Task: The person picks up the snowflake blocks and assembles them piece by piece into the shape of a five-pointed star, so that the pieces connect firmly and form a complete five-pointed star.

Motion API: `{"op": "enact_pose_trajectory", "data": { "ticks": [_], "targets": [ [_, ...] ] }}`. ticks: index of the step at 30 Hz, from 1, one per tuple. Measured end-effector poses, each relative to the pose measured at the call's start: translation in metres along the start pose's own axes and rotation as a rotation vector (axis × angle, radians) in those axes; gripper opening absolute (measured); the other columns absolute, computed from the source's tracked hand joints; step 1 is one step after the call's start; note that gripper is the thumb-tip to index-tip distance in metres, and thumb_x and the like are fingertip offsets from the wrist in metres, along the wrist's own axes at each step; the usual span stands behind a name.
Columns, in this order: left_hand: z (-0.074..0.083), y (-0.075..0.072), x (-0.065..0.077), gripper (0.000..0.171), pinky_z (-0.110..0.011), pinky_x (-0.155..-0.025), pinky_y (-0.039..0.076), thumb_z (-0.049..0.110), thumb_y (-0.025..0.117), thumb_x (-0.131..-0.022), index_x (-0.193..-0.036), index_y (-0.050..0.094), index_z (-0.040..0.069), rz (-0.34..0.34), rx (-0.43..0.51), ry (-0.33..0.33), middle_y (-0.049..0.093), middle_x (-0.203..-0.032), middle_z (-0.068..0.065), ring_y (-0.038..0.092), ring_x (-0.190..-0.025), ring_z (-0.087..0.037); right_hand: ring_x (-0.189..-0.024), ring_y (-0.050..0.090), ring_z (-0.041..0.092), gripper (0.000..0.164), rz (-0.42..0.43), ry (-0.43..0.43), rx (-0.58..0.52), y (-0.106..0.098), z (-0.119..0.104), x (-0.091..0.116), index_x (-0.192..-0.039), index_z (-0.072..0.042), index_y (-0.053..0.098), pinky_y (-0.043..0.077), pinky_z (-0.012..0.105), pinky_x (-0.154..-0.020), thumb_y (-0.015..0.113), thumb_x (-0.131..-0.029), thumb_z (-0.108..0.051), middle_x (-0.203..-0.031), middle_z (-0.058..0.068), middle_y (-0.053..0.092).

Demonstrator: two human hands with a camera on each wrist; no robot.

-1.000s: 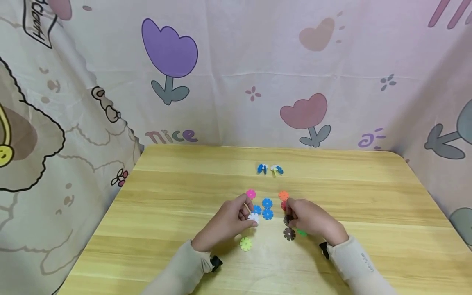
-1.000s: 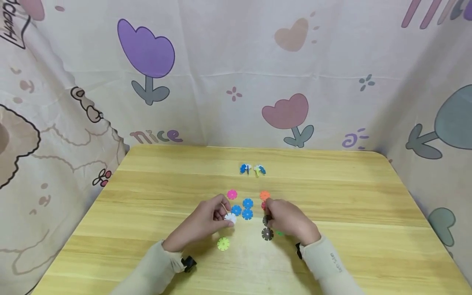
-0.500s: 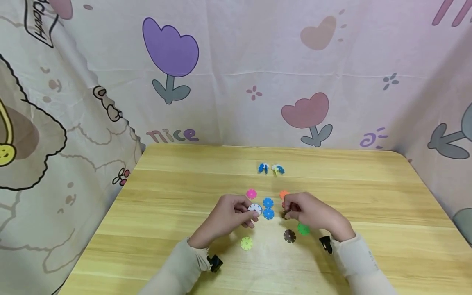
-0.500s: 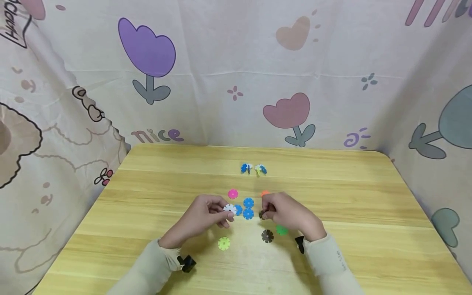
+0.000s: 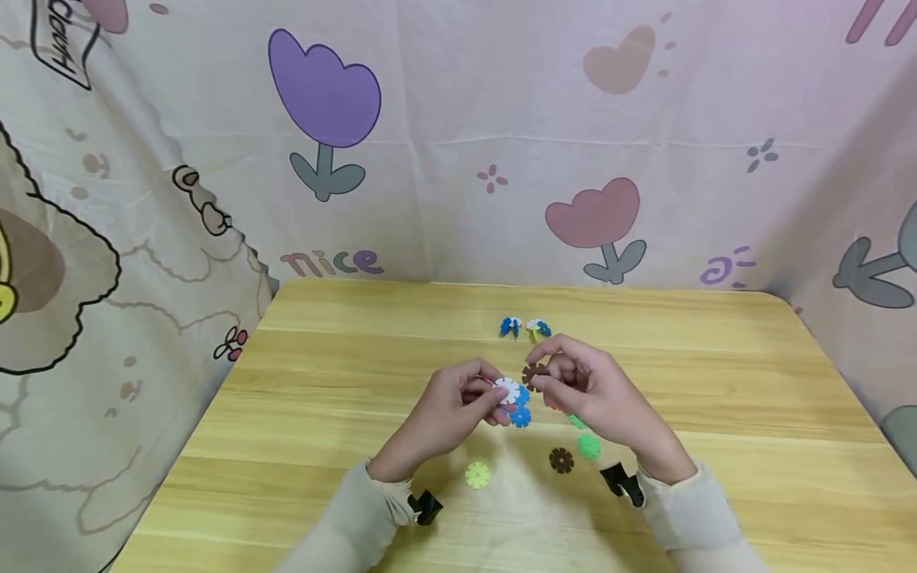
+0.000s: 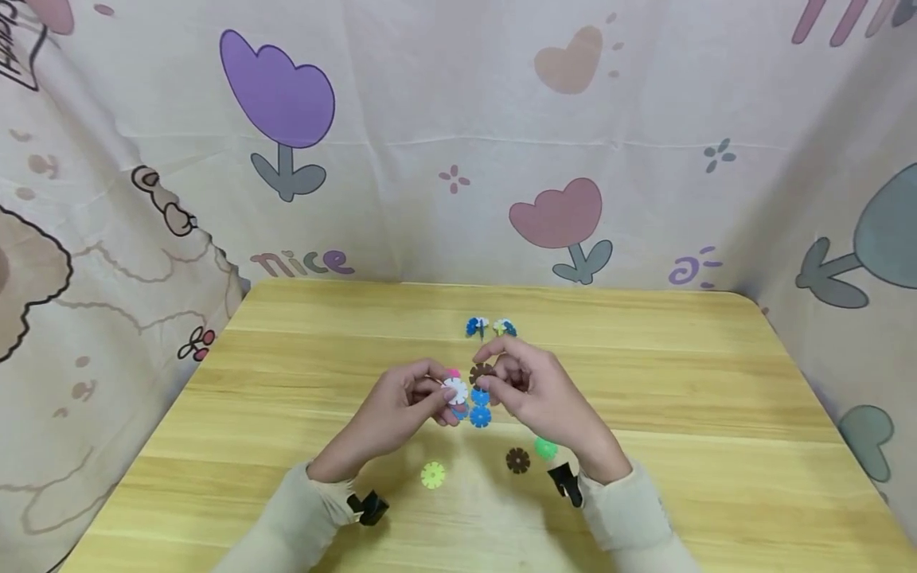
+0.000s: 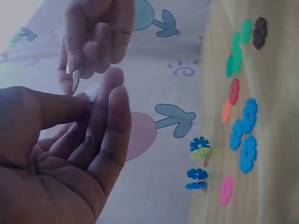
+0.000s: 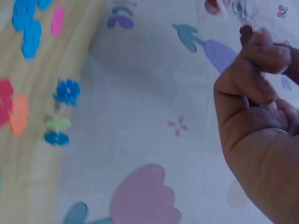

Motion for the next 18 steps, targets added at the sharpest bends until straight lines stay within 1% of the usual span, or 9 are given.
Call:
{"op": "enact_pose_trajectory", "data": {
  "ticks": [2, 5, 7, 11, 14, 18],
  "targets": [
    [0.000, -0.001, 0.002, 0.007, -0.043, -0.075, 0.064, 0.006, 0.064, -0.103, -0.106, 0.064, 0.000, 0.018, -0.007, 0.003, 0.075, -0.090, -0.018, 0.075, -0.080, -0.034, -0.054, 0.057, 0.021, 0.022, 0.013, 0.042, -0.050, 0.003, 0.002, -0.001, -0.120, 0.002, 0.063, 0.050, 0.027, -0.045, 0.065, -0.098, 0.007, -0.073, 0.013, 0.062],
    [0.000, -0.003, 0.003, 0.007, -0.042, -0.075, 0.064, 0.007, 0.065, -0.103, -0.104, 0.066, 0.000, 0.034, -0.013, 0.019, 0.075, -0.090, -0.015, 0.075, -0.080, -0.031, -0.056, 0.062, 0.022, 0.021, 0.031, 0.091, -0.078, 0.007, 0.006, -0.002, -0.119, 0.006, 0.064, 0.052, 0.030, -0.045, 0.066, -0.098, 0.005, -0.078, 0.015, 0.067],
    [0.000, -0.004, 0.003, 0.008, -0.043, -0.075, 0.064, 0.008, 0.066, -0.102, -0.102, 0.068, 0.000, 0.040, -0.029, 0.035, 0.074, -0.089, -0.012, 0.075, -0.079, -0.028, -0.057, 0.064, 0.023, 0.020, 0.035, 0.109, -0.088, 0.009, 0.009, -0.003, -0.118, 0.006, 0.065, 0.053, 0.031, -0.046, 0.067, -0.098, 0.004, -0.080, 0.018, 0.068],
    [0.000, -0.004, 0.003, 0.009, -0.046, -0.072, 0.064, 0.011, 0.069, -0.101, -0.098, 0.073, 0.003, 0.057, -0.094, 0.071, 0.074, -0.086, -0.005, 0.073, -0.075, -0.019, -0.059, 0.065, 0.022, 0.017, 0.024, 0.125, -0.129, 0.013, 0.014, -0.005, -0.114, 0.006, 0.064, 0.054, 0.030, -0.049, 0.067, -0.097, 0.004, -0.084, 0.026, 0.069],
    [0.000, -0.004, 0.003, 0.010, -0.044, -0.070, 0.064, 0.011, 0.070, -0.101, -0.096, 0.075, 0.004, 0.068, -0.112, 0.087, 0.075, -0.084, -0.003, 0.073, -0.074, -0.015, -0.060, 0.065, 0.019, 0.017, 0.029, 0.136, -0.141, 0.015, 0.017, -0.005, -0.112, 0.004, 0.064, 0.055, 0.030, -0.050, 0.070, -0.096, 0.004, -0.085, 0.026, 0.070],
    [0.001, -0.003, 0.004, 0.009, -0.040, -0.071, 0.065, 0.008, 0.070, -0.100, -0.097, 0.075, 0.002, 0.082, -0.067, 0.089, 0.075, -0.086, -0.006, 0.074, -0.074, -0.017, -0.061, 0.064, 0.020, 0.018, 0.049, 0.123, -0.166, 0.018, 0.019, -0.003, -0.109, 0.003, 0.063, 0.056, 0.032, -0.050, 0.072, -0.093, 0.005, -0.084, 0.021, 0.068]
  ]
}}
Point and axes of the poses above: each hand's wrist, its own x-axis away from the middle knuckle, its own y-axis out of the palm, z = x × y, the point moved 5 cm from there along -x, towards the middle knuckle
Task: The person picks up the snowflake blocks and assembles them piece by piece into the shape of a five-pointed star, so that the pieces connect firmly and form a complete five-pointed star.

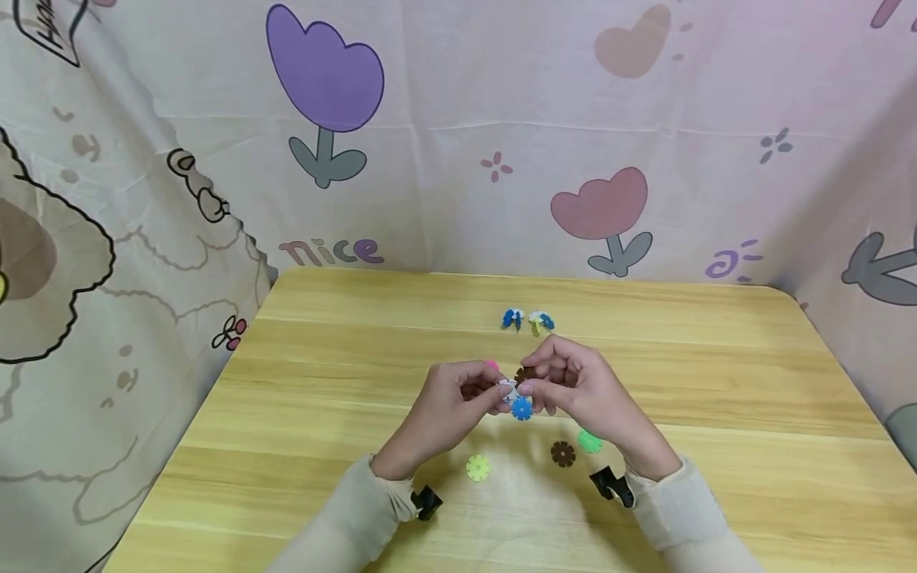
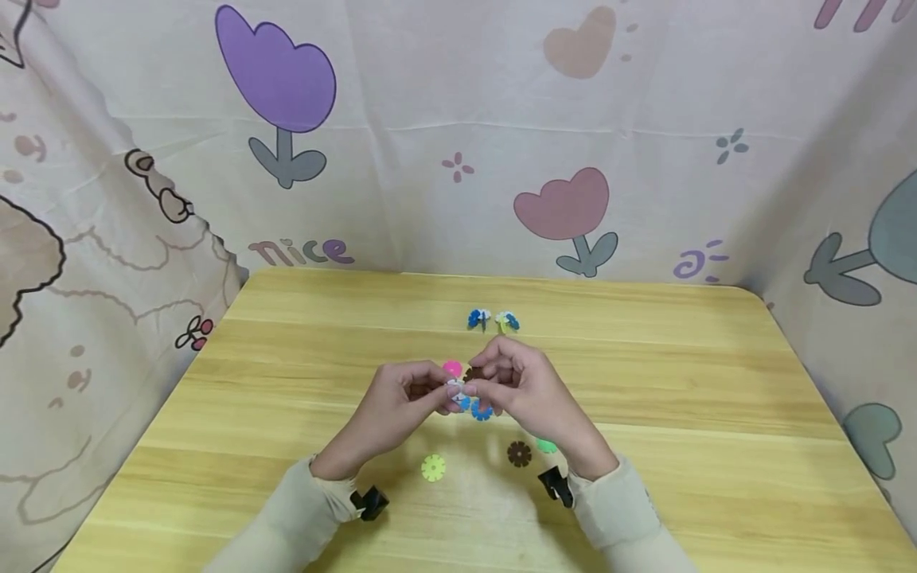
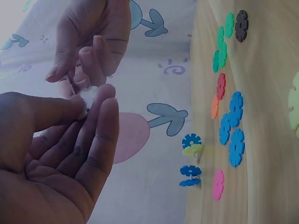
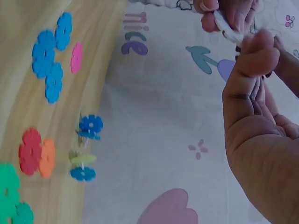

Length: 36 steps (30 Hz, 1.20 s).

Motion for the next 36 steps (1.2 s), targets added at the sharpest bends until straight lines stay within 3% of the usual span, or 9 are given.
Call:
{"op": "enact_pose_trajectory", "data": {
  "ticks": [5, 9, 14, 22, 30, 36],
  "targets": [
    [0.002, 0.002, 0.000, 0.009, -0.034, -0.070, 0.065, 0.003, 0.068, -0.100, -0.098, 0.074, -0.003, 0.028, 0.074, 0.019, 0.076, -0.089, -0.015, 0.075, -0.073, -0.020, -0.059, 0.061, 0.022, 0.011, 0.013, -0.016, -0.103, 0.003, 0.000, -0.001, -0.105, 0.005, 0.062, 0.054, 0.030, -0.048, 0.069, -0.096, 0.005, -0.085, 0.018, 0.069],
    [0.005, 0.004, 0.000, 0.008, -0.036, -0.068, 0.065, 0.003, 0.068, -0.100, -0.097, 0.074, -0.002, 0.031, 0.122, 0.032, 0.076, -0.087, -0.011, 0.075, -0.072, -0.022, -0.056, 0.058, 0.017, 0.006, 0.016, -0.013, -0.154, 0.001, -0.002, -0.001, -0.102, 0.002, 0.064, 0.050, 0.026, -0.046, 0.066, -0.097, 0.006, -0.083, 0.018, 0.070],
    [0.005, 0.008, 0.001, 0.008, -0.038, -0.068, 0.065, 0.002, 0.068, -0.100, -0.096, 0.073, -0.003, 0.031, 0.164, 0.022, 0.076, -0.086, -0.012, 0.075, -0.072, -0.028, -0.055, 0.056, 0.015, 0.019, 0.003, -0.017, -0.190, 0.001, -0.004, 0.000, -0.098, -0.006, 0.065, 0.044, 0.023, -0.043, 0.062, -0.097, 0.012, -0.080, 0.019, 0.069],
    [-0.001, 0.009, 0.001, 0.007, -0.038, -0.069, 0.065, 0.000, 0.068, -0.099, -0.095, 0.071, -0.005, 0.038, 0.207, 0.006, 0.075, -0.089, -0.021, 0.074, -0.076, -0.044, -0.057, 0.057, 0.016, 0.006, 0.004, 0.051, -0.162, 0.002, -0.002, 0.001, -0.099, 0.001, 0.063, 0.046, 0.023, -0.046, 0.066, -0.097, 0.005, -0.081, 0.017, 0.070],
    [0.000, 0.007, 0.000, 0.009, -0.038, -0.071, 0.065, 0.002, 0.069, -0.099, -0.096, 0.070, -0.006, 0.044, 0.195, 0.007, 0.075, -0.089, -0.021, 0.074, -0.078, -0.042, -0.067, 0.067, 0.026, 0.016, 0.051, 0.015, 0.118, -0.006, -0.018, 0.005, -0.113, 0.003, 0.071, 0.061, 0.034, -0.059, 0.071, -0.097, -0.001, -0.086, 0.011, 0.072],
    [0.004, 0.006, 0.002, 0.008, -0.036, -0.071, 0.065, 0.002, 0.069, -0.099, -0.094, 0.073, -0.004, 0.043, 0.140, 0.053, 0.075, -0.088, -0.021, 0.074, -0.076, -0.037, -0.071, 0.070, 0.023, 0.023, 0.007, 0.059, 0.009, -0.009, -0.014, 0.007, -0.118, 0.007, 0.064, 0.062, 0.035, -0.062, 0.069, -0.095, 0.006, -0.092, 0.022, 0.068]
  ]
}}
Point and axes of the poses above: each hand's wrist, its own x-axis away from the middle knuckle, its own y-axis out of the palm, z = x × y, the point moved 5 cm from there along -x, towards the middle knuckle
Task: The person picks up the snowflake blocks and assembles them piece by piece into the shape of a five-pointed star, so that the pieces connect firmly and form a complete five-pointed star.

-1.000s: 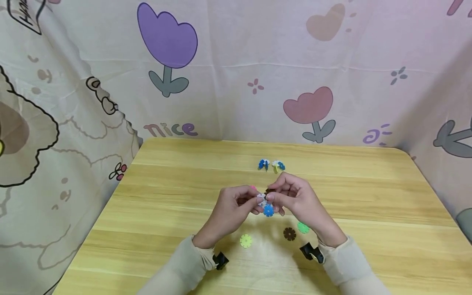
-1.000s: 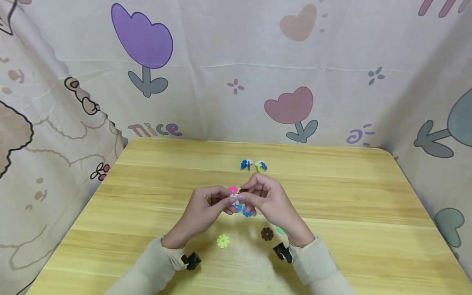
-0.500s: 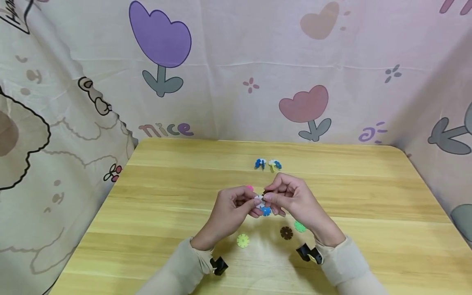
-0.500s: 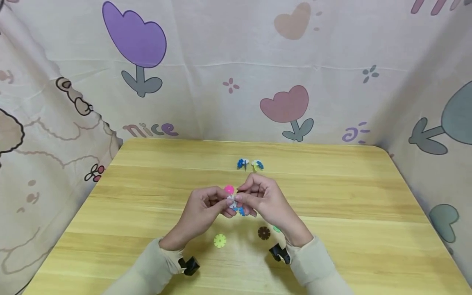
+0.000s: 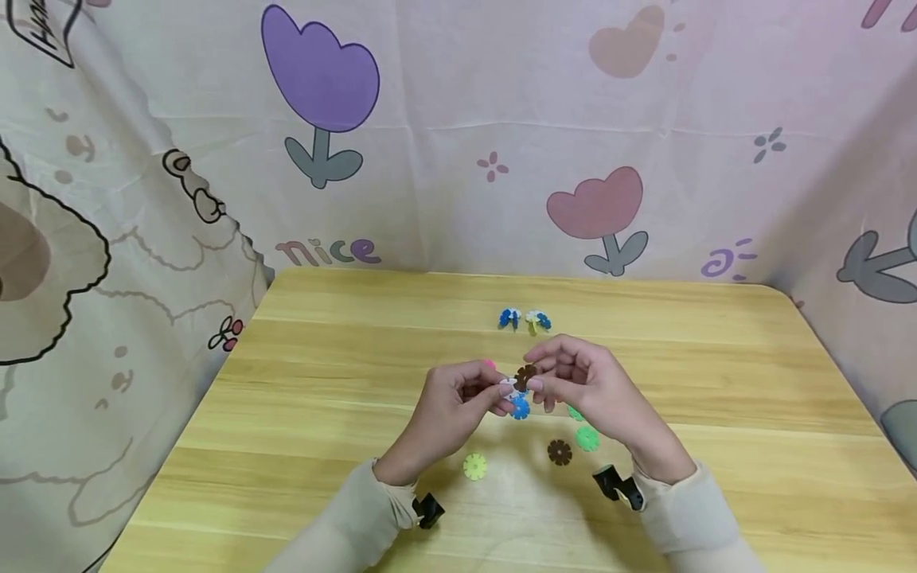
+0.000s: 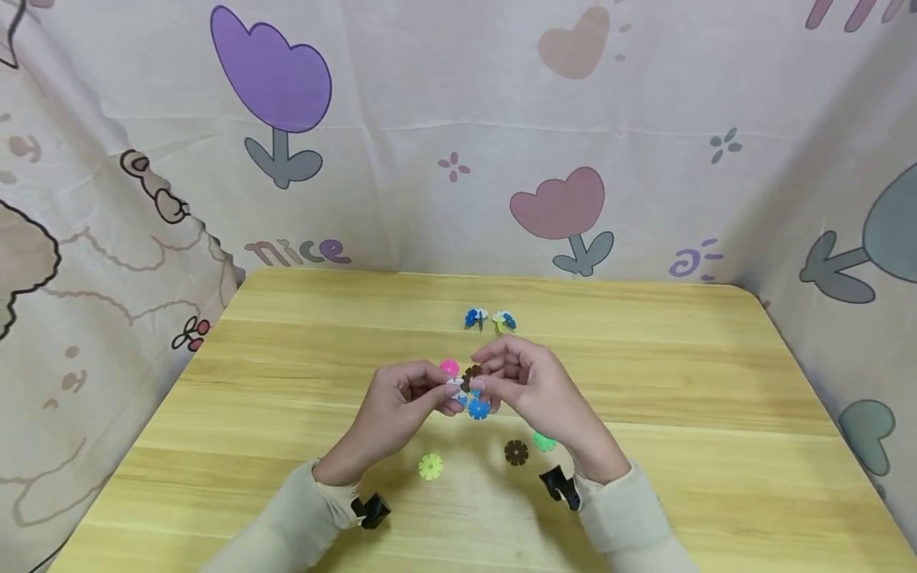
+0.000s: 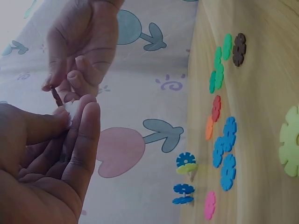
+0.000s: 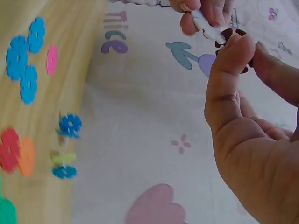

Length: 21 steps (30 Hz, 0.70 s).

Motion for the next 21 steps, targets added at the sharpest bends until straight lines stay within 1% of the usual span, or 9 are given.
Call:
{"op": "enact_pose_trajectory", "data": {
  "ticks": [2, 4, 7, 9, 11, 16, 21],
  "targets": [
    [0.001, 0.000, 0.001, 0.008, -0.036, -0.070, 0.065, 0.001, 0.069, -0.098, -0.093, 0.074, -0.003, 0.005, -0.004, 0.006, 0.075, -0.087, -0.018, 0.074, -0.075, -0.036, -0.071, 0.070, 0.022, 0.017, -0.012, 0.016, -0.050, 0.000, 0.003, -0.001, -0.112, 0.008, 0.065, 0.062, 0.034, -0.061, 0.068, -0.096, 0.006, -0.091, 0.022, 0.069],
    [0.000, 0.000, 0.002, 0.008, -0.036, -0.069, 0.065, 0.000, 0.070, -0.098, -0.093, 0.074, -0.004, 0.003, 0.005, 0.009, 0.074, -0.086, -0.018, 0.074, -0.074, -0.036, -0.070, 0.070, 0.021, 0.013, -0.020, 0.011, -0.091, 0.001, 0.006, -0.002, -0.108, 0.010, 0.066, 0.061, 0.033, -0.060, 0.068, -0.096, 0.007, -0.088, 0.021, 0.070],
    [-0.001, 0.002, 0.002, 0.009, -0.035, -0.069, 0.065, 0.001, 0.069, -0.098, -0.094, 0.074, -0.005, -0.014, 0.007, 0.001, 0.073, -0.086, -0.016, 0.074, -0.074, -0.034, -0.066, 0.069, 0.020, 0.011, -0.025, -0.010, -0.122, 0.003, 0.010, -0.002, -0.105, 0.011, 0.067, 0.060, 0.032, -0.057, 0.068, -0.095, 0.007, -0.084, 0.020, 0.071],
    [-0.003, 0.003, 0.003, 0.010, -0.035, -0.070, 0.065, 0.002, 0.068, -0.099, -0.095, 0.073, -0.006, -0.023, 0.011, -0.007, 0.073, -0.087, -0.016, 0.075, -0.074, -0.030, -0.064, 0.068, 0.020, 0.011, -0.021, -0.010, -0.131, 0.005, 0.012, -0.003, -0.105, 0.011, 0.068, 0.060, 0.032, -0.056, 0.069, -0.095, 0.006, -0.083, 0.022, 0.070],
    [-0.004, 0.004, 0.003, 0.010, -0.035, -0.071, 0.065, 0.002, 0.068, -0.100, -0.095, 0.073, -0.005, -0.021, 0.015, -0.017, 0.074, -0.087, -0.015, 0.075, -0.075, -0.030, -0.063, 0.067, 0.021, 0.012, -0.025, -0.009, -0.127, 0.007, 0.013, -0.004, -0.106, 0.011, 0.068, 0.060, 0.034, -0.055, 0.069, -0.095, 0.005, -0.083, 0.026, 0.069],
    [-0.006, 0.005, 0.003, 0.009, -0.036, -0.071, 0.065, -0.001, 0.067, -0.100, -0.094, 0.071, -0.006, -0.006, 0.046, -0.039, 0.075, -0.088, -0.016, 0.074, -0.078, -0.042, -0.064, 0.067, 0.022, 0.014, -0.016, 0.039, -0.116, 0.006, 0.014, -0.005, -0.109, 0.010, 0.068, 0.062, 0.036, -0.058, 0.069, -0.097, 0.001, -0.087, 0.031, 0.068],
    [-0.009, 0.006, 0.001, 0.008, -0.037, -0.072, 0.065, -0.003, 0.067, -0.099, -0.094, 0.069, -0.008, 0.006, 0.084, -0.066, 0.074, -0.089, -0.021, 0.073, -0.080, -0.047, -0.067, 0.069, 0.026, 0.016, -0.017, 0.121, -0.110, 0.002, 0.016, -0.004, -0.114, 0.007, 0.068, 0.063, 0.038, -0.063, 0.067, -0.099, -0.001, -0.091, 0.029, 0.070]
  ]
}}
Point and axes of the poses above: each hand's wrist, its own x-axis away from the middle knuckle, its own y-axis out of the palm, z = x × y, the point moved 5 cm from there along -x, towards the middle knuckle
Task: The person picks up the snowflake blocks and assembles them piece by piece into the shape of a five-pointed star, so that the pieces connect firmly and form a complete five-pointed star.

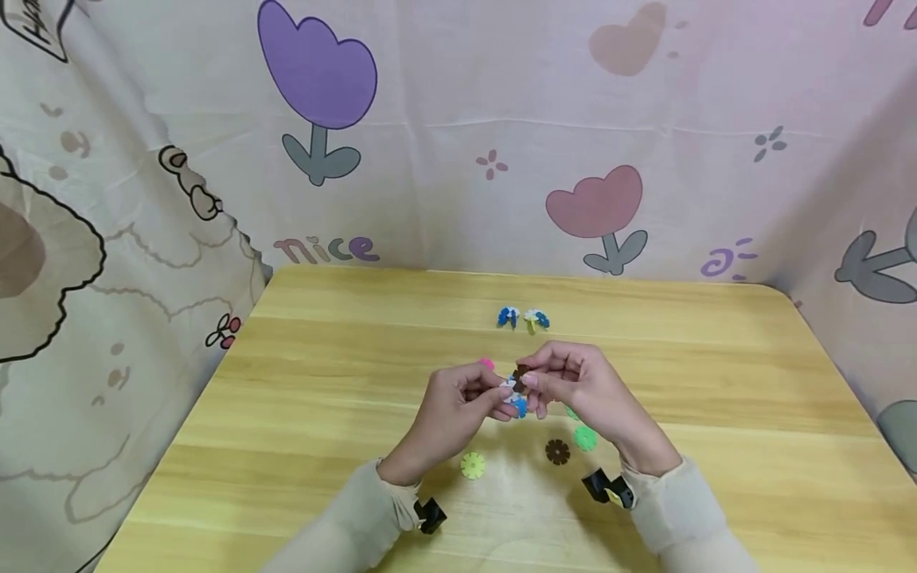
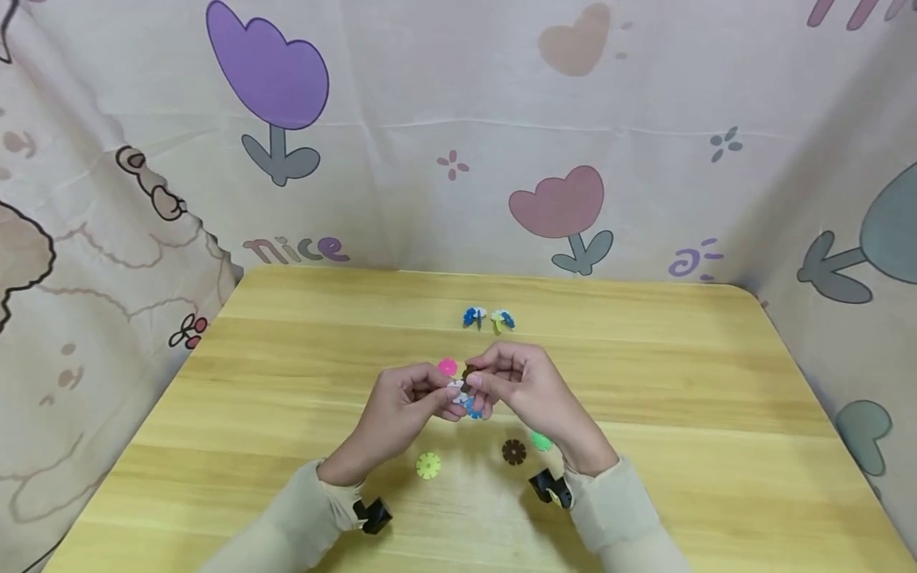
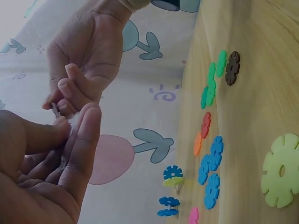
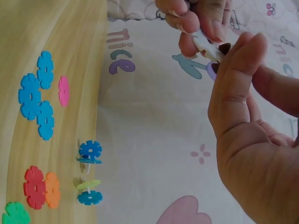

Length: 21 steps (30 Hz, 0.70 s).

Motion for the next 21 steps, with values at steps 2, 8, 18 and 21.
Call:
{"op": "enact_pose_trajectory", "data": {
  "ticks": [2, 8, 18, 21],
  "targets": [
    [-0.0010, -0.0001, 0.0003, 0.008, -0.037, -0.072, 0.065, -0.003, 0.067, -0.099, -0.095, 0.069, -0.009, 0.006, 0.015, -0.005, 0.074, -0.090, -0.023, 0.072, -0.080, -0.050, -0.069, 0.069, 0.028, 0.017, -0.004, 0.018, 0.000, 0.0002, -0.0003, -0.0001, -0.115, 0.007, 0.067, 0.063, 0.037, -0.064, 0.065, -0.099, 0.001, -0.092, 0.029, 0.070],
    [-0.0010, 0.0011, 0.0006, 0.007, -0.038, -0.071, 0.065, -0.004, 0.067, -0.098, -0.095, 0.067, -0.010, 0.020, 0.020, 0.012, 0.071, -0.091, -0.030, 0.072, -0.078, -0.050, -0.070, 0.070, 0.027, 0.017, -0.008, 0.025, -0.014, 0.0005, -0.0011, -0.0001, -0.114, 0.011, 0.065, 0.063, 0.036, -0.064, 0.064, -0.100, 0.002, -0.092, 0.028, 0.070],
    [-0.0066, 0.0013, -0.0017, 0.038, -0.047, -0.076, 0.065, 0.000, 0.073, -0.095, -0.129, 0.055, -0.002, -0.085, 0.045, -0.121, 0.073, -0.098, -0.025, 0.075, -0.082, -0.038, -0.064, 0.065, 0.020, 0.020, -0.043, 0.049, -0.005, 0.0029, 0.0040, -0.0020, -0.114, 0.008, 0.067, 0.061, 0.033, -0.060, 0.068, -0.100, -0.006, -0.087, 0.021, 0.071],
    [-0.0076, 0.0030, -0.0015, 0.055, -0.044, -0.074, 0.065, 0.004, 0.075, -0.095, -0.145, 0.051, 0.007, -0.124, 0.023, -0.116, 0.074, -0.100, -0.024, 0.076, -0.082, -0.036, -0.063, 0.063, 0.019, 0.022, -0.048, 0.057, 0.008, 0.0047, 0.0054, -0.0018, -0.115, 0.008, 0.067, 0.057, 0.029, -0.055, 0.069, -0.100, -0.008, -0.084, 0.018, 0.070]
  ]
}}
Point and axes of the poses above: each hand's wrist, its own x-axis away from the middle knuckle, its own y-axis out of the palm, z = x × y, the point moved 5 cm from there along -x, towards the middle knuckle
